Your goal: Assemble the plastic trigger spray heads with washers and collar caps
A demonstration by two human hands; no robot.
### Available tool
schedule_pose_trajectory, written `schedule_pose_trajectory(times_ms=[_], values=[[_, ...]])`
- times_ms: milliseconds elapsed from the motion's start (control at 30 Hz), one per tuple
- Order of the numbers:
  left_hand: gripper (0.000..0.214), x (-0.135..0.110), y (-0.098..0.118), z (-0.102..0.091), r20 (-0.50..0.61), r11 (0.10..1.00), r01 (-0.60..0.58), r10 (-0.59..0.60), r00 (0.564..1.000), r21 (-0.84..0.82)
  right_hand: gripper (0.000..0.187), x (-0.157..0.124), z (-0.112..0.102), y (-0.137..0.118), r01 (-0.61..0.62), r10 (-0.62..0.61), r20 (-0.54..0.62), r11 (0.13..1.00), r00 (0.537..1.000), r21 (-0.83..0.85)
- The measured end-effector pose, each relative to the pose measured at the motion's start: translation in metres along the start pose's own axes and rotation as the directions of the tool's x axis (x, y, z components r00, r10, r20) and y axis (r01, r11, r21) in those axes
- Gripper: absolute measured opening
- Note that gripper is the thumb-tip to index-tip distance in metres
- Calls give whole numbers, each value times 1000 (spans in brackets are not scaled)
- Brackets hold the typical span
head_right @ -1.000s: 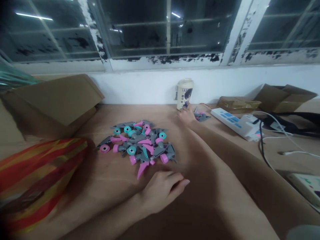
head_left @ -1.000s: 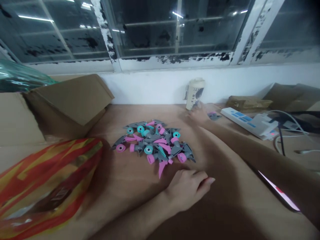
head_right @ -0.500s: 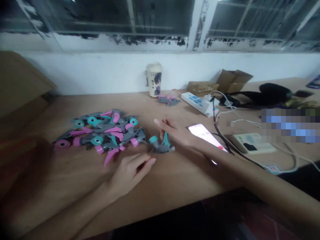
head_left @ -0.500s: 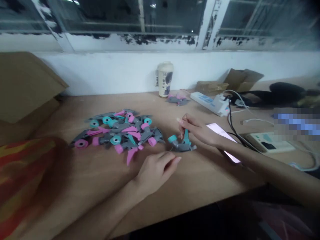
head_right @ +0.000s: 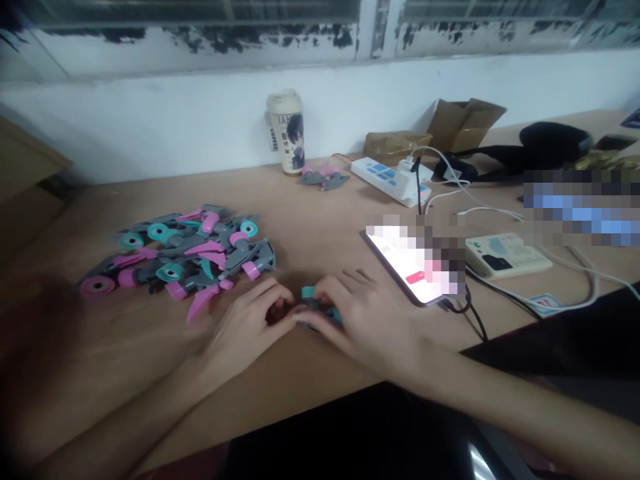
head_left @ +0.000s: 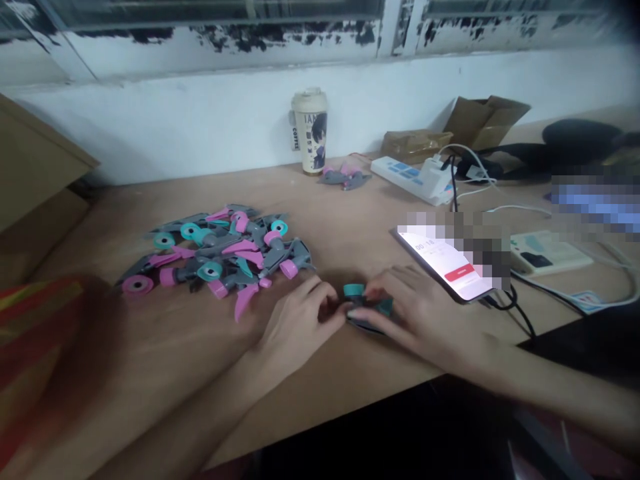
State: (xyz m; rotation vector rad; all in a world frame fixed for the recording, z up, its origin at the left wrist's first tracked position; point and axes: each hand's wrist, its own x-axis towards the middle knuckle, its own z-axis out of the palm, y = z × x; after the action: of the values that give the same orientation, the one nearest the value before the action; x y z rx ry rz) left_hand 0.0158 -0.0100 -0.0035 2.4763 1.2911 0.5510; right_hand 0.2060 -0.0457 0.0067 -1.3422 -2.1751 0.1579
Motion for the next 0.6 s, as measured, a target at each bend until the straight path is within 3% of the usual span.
schedule_pose_trajectory(times_ms=[167,267,367,467,533,600], values=[[27,2,-2,-1,31,999,-34,34,999,0,52,-11,11,-11,142,-140,25,954,990,-262],[29,2,-4,-3,69,991,-87,94,993,-103,39,-3,24,-3,167,-159,51,939,986,-299],[31,2,-6,-5,11,979,-99,103,995,-179,29,8,28,6,225,-216,66,929,974,-293],[27,1,-7,-7,-146,962,-48,8,989,-269,28,17,19,12,242,-245,2,957,970,-160],[17,0,-8,-7,-226,925,-3,-90,970,-380,25,24,9,14,137,-135,-34,990,990,43],[11,0,-10,-7,-243,878,15,-148,959,-479,26,35,-1,16,-51,36,51,947,998,319]])
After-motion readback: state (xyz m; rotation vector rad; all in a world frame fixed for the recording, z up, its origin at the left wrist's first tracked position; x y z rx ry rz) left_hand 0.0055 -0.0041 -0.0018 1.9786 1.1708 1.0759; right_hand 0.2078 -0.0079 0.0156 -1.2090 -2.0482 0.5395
